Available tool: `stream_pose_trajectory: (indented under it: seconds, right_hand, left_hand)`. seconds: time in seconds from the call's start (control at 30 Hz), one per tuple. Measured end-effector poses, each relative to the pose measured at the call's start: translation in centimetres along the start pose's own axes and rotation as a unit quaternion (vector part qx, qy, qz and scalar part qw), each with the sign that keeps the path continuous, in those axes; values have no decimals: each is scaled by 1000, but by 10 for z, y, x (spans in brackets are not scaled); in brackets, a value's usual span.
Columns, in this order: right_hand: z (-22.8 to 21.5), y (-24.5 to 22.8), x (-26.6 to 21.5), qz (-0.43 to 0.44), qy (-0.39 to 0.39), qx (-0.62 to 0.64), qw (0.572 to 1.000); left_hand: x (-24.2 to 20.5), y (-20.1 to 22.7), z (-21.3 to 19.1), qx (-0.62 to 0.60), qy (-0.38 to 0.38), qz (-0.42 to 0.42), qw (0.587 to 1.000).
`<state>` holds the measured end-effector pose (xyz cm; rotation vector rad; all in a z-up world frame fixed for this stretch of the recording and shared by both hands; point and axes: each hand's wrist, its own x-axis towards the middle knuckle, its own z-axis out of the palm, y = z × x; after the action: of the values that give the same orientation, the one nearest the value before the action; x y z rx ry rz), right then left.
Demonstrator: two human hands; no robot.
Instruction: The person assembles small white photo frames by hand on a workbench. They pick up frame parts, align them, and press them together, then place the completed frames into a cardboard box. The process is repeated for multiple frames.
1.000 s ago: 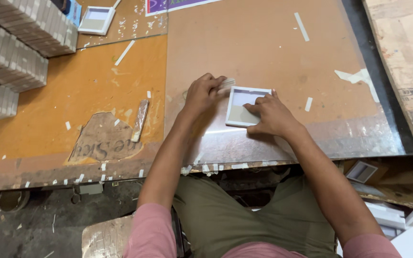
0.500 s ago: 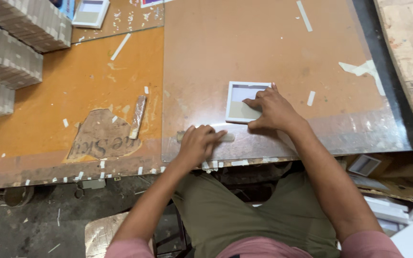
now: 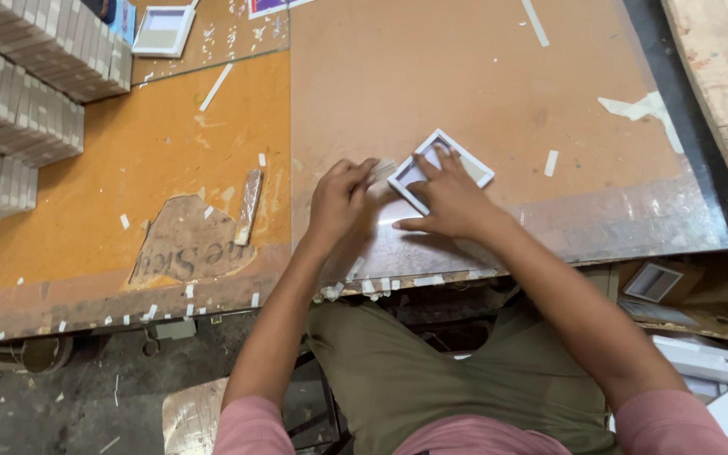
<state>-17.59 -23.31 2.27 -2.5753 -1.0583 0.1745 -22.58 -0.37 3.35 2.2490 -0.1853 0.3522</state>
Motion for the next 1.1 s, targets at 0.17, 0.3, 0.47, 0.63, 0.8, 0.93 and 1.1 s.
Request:
stream_pose_trajectory:
  seconds: [0.17, 0.3, 0.47, 0.63, 0.8, 0.93, 1.1]
  right_hand:
    - [8, -12, -10, -3, 63, 28, 998]
    - [11, -7, -20, -8, 75, 33, 997]
    - [20, 0, -22, -6, 85, 75, 994]
    - [23, 8, -26, -32, 101, 66, 992]
    - [8, 13, -37, -2, 6, -85, 996]
    - [-21, 13, -44, -10, 43, -138, 989]
    - [-17, -8, -32, 131, 0, -109, 985]
  left_hand:
    - [63, -15, 24, 79, -23, 63, 995]
    - [91, -24, 36, 109, -58, 69, 990]
    - [61, -2, 20, 104, -88, 125, 983]
    - [-31, 17, -20, 128, -214, -12, 968]
    - [-46, -7, -31, -6, -102, -30, 994]
    - [-14, -17, -20, 7, -57, -14, 998]
    - [46, -16, 2, 15, -35, 58, 998]
